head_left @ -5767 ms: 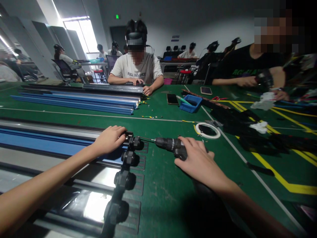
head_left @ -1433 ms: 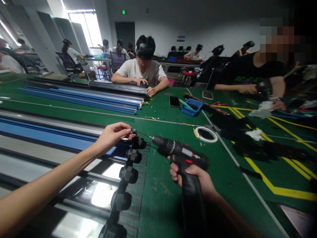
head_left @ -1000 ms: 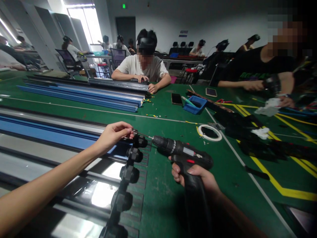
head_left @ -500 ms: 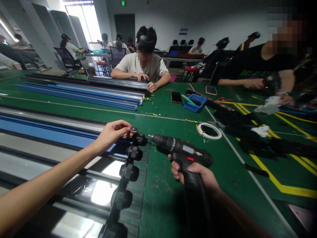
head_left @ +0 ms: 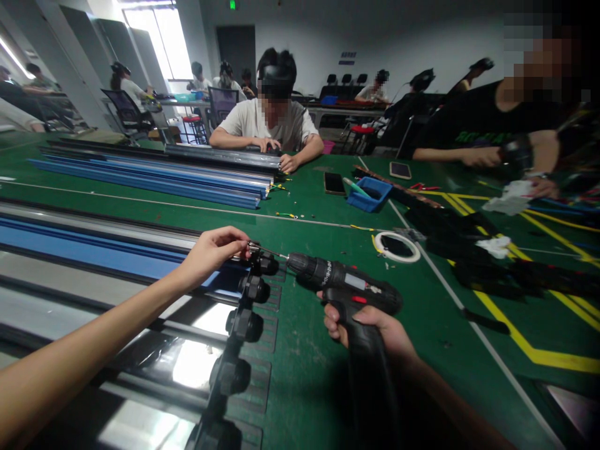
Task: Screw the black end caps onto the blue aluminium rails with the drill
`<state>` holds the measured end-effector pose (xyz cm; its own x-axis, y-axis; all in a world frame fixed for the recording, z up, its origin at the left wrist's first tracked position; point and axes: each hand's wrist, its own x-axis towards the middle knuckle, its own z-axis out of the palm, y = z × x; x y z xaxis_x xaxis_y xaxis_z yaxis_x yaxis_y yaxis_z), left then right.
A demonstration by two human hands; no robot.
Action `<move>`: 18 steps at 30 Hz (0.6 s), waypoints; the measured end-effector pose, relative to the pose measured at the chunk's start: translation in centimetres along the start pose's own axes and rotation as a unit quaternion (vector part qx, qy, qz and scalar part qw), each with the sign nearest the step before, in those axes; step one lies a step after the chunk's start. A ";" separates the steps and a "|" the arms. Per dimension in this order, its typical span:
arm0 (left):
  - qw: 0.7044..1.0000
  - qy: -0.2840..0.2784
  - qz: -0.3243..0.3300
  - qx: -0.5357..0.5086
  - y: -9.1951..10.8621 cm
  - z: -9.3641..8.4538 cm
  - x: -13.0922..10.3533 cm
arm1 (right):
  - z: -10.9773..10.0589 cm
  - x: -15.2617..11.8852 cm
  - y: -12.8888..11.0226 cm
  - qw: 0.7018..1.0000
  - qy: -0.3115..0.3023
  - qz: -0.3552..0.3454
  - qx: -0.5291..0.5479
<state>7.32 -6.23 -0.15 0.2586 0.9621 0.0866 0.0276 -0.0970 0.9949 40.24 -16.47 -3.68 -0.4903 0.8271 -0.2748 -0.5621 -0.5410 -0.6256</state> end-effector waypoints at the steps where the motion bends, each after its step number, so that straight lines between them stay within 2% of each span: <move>1: 1.000 0.000 0.000 0.005 0.1 0.0 0.0 | 0.0 0.0 0.0 1.000 0.000 -0.002 -0.002; 9: 0.992 -0.011 0.049 0.119 0.6 0.0 -0.3 | 0.1 -0.1 0.2 1.000 -0.003 -0.015 -0.021; 15: 0.993 -0.034 0.042 0.104 0.6 -0.1 -0.3 | -0.1 -0.1 0.2 1.000 -0.010 -0.014 -0.016; 18: 0.991 -0.035 0.047 0.118 0.5 -0.1 -0.3 | 0.0 -0.4 0.3 1.000 0.012 -0.007 -0.006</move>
<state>7.13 -6.51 0.31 0.3367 0.9267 0.1667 0.2238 -0.2507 0.9418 40.27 -16.95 -3.82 -0.4656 0.8385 -0.2831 -0.5612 -0.5271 -0.6381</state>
